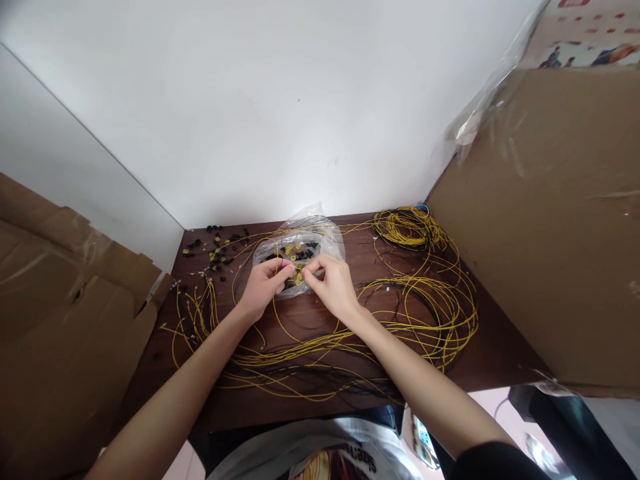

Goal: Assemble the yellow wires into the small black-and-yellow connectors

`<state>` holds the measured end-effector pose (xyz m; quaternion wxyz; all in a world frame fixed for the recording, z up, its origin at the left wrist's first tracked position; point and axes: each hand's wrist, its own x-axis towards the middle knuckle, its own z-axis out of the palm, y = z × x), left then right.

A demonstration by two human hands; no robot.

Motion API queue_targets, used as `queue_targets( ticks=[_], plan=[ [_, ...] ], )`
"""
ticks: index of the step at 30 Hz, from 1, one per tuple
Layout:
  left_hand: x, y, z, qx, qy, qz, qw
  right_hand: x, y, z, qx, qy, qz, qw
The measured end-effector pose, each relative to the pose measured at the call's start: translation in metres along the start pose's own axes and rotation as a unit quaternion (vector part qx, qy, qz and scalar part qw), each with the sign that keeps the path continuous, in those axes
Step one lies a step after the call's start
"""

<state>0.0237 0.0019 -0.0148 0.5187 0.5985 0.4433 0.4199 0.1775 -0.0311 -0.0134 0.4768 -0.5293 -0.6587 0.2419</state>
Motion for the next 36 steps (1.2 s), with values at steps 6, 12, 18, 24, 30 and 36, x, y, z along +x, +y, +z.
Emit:
queue_targets(
  ticks=[6,12,18,24,30,36],
  plan=[
    [-0.004,-0.002,-0.001,-0.007,0.000,0.006,1.000,0.002,0.007,0.007,0.156,-0.029,0.070,0.985],
    [-0.007,-0.006,0.001,0.037,0.010,0.044,0.998,0.002,0.004,0.004,0.142,-0.054,0.061,0.986],
    [-0.008,-0.006,0.000,0.047,0.010,0.063,0.997,0.003,0.001,0.001,0.147,-0.054,0.074,0.985],
    [-0.007,-0.005,-0.005,0.098,0.017,0.123,0.987,0.006,-0.001,-0.001,0.224,-0.062,0.137,0.963],
    [-0.008,-0.001,-0.006,0.125,0.002,0.181,0.976,0.004,-0.004,-0.001,0.258,-0.080,0.175,0.947],
    [-0.010,0.003,-0.005,0.140,0.020,0.166,0.976,0.004,-0.004,-0.001,0.231,-0.078,0.163,0.956]
  ],
)
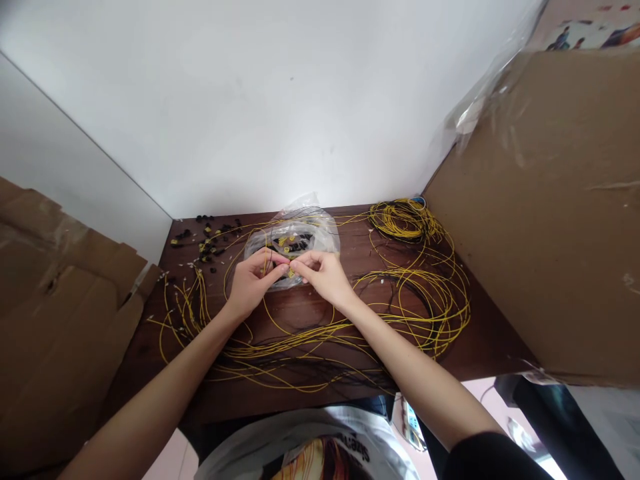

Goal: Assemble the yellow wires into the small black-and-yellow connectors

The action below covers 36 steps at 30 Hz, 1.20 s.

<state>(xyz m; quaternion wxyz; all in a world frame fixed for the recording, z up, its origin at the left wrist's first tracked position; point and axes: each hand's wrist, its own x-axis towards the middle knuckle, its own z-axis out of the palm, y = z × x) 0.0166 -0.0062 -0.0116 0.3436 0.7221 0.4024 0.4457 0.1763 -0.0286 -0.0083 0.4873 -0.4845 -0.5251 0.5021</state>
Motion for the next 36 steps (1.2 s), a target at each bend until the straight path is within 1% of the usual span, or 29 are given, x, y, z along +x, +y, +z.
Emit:
queue_targets(
  ticks=[5,11,15,20,24,27,31,36],
  plan=[
    [0.0000,-0.0012,-0.0003,0.016,0.007,-0.010,1.000,0.0017,0.0008,-0.0011,0.000,-0.009,-0.002,1.000],
    [0.0006,-0.0030,-0.0004,0.016,-0.003,0.003,1.000,-0.0001,0.0000,-0.0005,0.056,-0.025,0.047,0.997],
    [0.0000,-0.0045,-0.0003,0.040,-0.007,0.012,0.999,-0.0011,-0.0012,-0.0002,0.077,-0.033,0.061,0.995],
    [-0.0003,-0.0070,-0.0003,0.073,-0.005,0.017,0.997,-0.0011,-0.0026,-0.0002,0.061,-0.019,0.061,0.996],
    [-0.0001,-0.0074,-0.0012,0.093,0.002,0.023,0.995,-0.0007,-0.0020,-0.0004,0.042,0.002,0.046,0.998],
    [0.0002,-0.0078,-0.0020,0.074,0.010,0.010,0.997,-0.0005,-0.0009,-0.0008,0.039,0.007,0.035,0.999],
    [0.0009,-0.0077,-0.0029,0.009,0.019,-0.009,1.000,-0.0005,0.0002,-0.0015,0.043,0.009,0.036,0.998],
    [0.0014,-0.0051,-0.0040,-0.051,0.006,-0.002,0.999,-0.0015,-0.0009,-0.0018,0.044,0.003,0.050,0.998]
  ],
)
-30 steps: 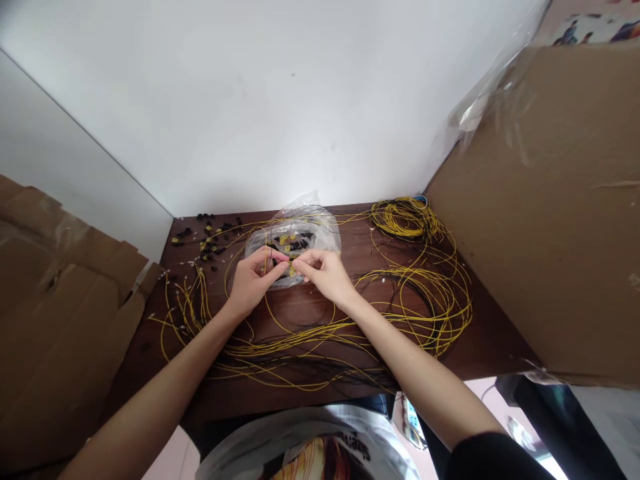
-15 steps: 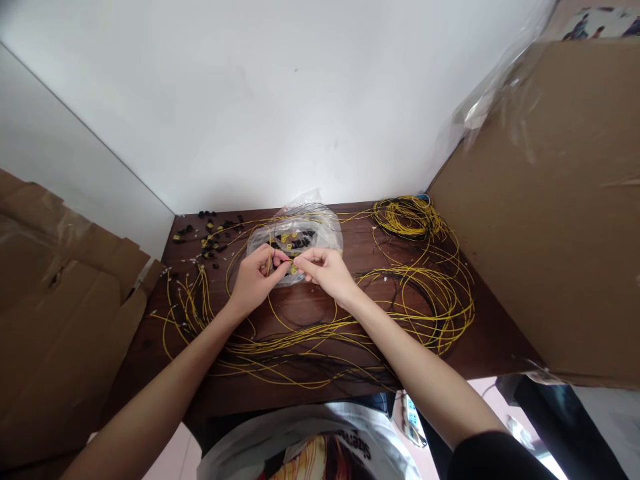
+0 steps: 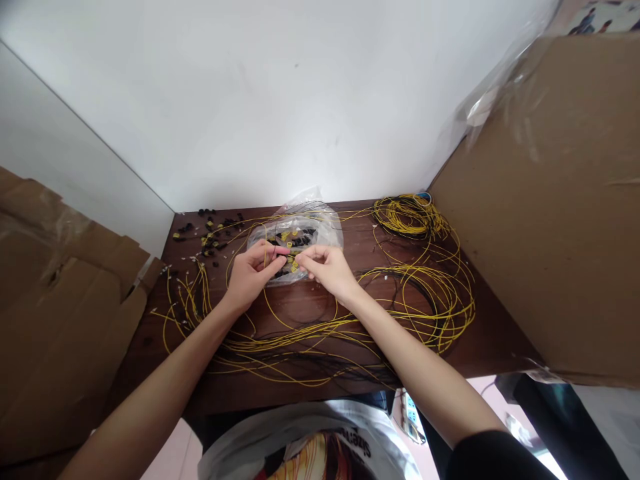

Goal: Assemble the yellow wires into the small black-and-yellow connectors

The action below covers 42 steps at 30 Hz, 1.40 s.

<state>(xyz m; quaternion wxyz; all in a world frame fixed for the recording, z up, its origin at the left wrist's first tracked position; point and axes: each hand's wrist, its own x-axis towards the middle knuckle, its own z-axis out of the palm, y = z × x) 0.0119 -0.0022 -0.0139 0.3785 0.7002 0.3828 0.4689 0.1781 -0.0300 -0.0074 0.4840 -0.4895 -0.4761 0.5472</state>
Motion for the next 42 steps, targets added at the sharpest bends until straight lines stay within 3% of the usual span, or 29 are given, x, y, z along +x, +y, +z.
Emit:
queue_targets(
  ticks=[7,21,42],
  plan=[
    [0.0000,0.0016,-0.0006,-0.020,-0.017,-0.001,1.000,-0.0012,-0.0039,0.0010,0.010,-0.003,0.019,1.000],
    [0.0001,-0.0008,-0.0003,0.003,0.031,-0.010,0.999,-0.0016,-0.0039,0.0015,0.008,0.006,0.010,1.000],
    [-0.0019,0.0015,0.0008,0.032,0.031,0.012,0.999,-0.0012,-0.0003,0.0009,-0.008,0.015,-0.017,1.000]
  ],
)
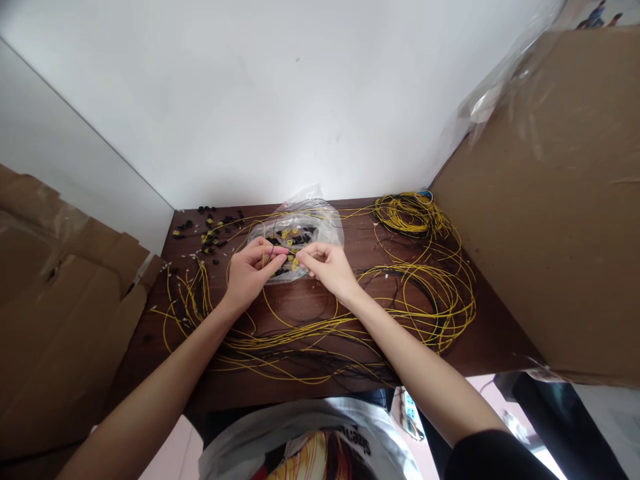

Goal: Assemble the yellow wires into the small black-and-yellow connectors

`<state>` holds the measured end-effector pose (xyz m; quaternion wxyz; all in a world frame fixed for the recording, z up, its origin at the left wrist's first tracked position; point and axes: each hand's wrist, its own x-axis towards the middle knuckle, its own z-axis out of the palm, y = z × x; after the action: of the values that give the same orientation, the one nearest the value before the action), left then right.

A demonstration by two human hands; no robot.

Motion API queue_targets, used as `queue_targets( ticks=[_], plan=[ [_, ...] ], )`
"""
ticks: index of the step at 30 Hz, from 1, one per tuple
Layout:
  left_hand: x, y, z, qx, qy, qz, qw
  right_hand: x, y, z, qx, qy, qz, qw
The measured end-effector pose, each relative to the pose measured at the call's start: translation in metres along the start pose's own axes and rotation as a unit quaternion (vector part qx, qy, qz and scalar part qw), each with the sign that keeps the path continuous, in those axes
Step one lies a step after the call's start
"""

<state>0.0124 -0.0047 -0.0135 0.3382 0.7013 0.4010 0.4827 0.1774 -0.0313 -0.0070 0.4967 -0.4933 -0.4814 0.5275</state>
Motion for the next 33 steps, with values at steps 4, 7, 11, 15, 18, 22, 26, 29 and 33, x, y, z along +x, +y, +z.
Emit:
queue_targets(
  ticks=[4,7,11,15,18,22,26,29,33],
  plan=[
    [-0.0003,0.0003,0.0004,0.001,0.003,0.007,1.000,0.0003,-0.0001,0.0001,-0.002,0.001,-0.001,1.000],
    [-0.0005,0.0011,0.0005,-0.001,0.003,0.010,1.000,0.0004,-0.0001,0.0000,-0.006,0.003,-0.007,1.000],
    [-0.0010,0.0025,0.0006,0.003,0.003,0.015,1.000,0.0001,0.0007,-0.0006,-0.018,0.003,-0.016,1.000],
    [-0.0011,0.0026,0.0008,0.008,0.001,0.025,1.000,0.0002,0.0014,-0.0009,-0.030,0.003,-0.024,0.999],
    [-0.0007,0.0017,0.0006,0.014,-0.001,0.020,1.000,-0.0001,0.0005,-0.0002,-0.036,0.004,-0.024,0.999],
    [0.0002,0.0010,-0.0006,0.017,-0.012,0.018,1.000,-0.0004,-0.0012,0.0012,-0.036,-0.002,-0.021,0.999],
    [0.0007,0.0011,-0.0019,0.033,-0.020,0.047,0.998,-0.0001,-0.0011,0.0015,-0.037,-0.006,-0.026,0.999],
    [0.0006,0.0010,-0.0023,0.046,-0.021,0.060,0.997,0.0003,-0.0003,0.0012,-0.042,-0.010,-0.029,0.999],
    [0.0008,0.0007,-0.0024,0.056,-0.031,0.065,0.996,0.0005,0.0006,0.0007,-0.056,-0.020,-0.040,0.997]
  ],
)
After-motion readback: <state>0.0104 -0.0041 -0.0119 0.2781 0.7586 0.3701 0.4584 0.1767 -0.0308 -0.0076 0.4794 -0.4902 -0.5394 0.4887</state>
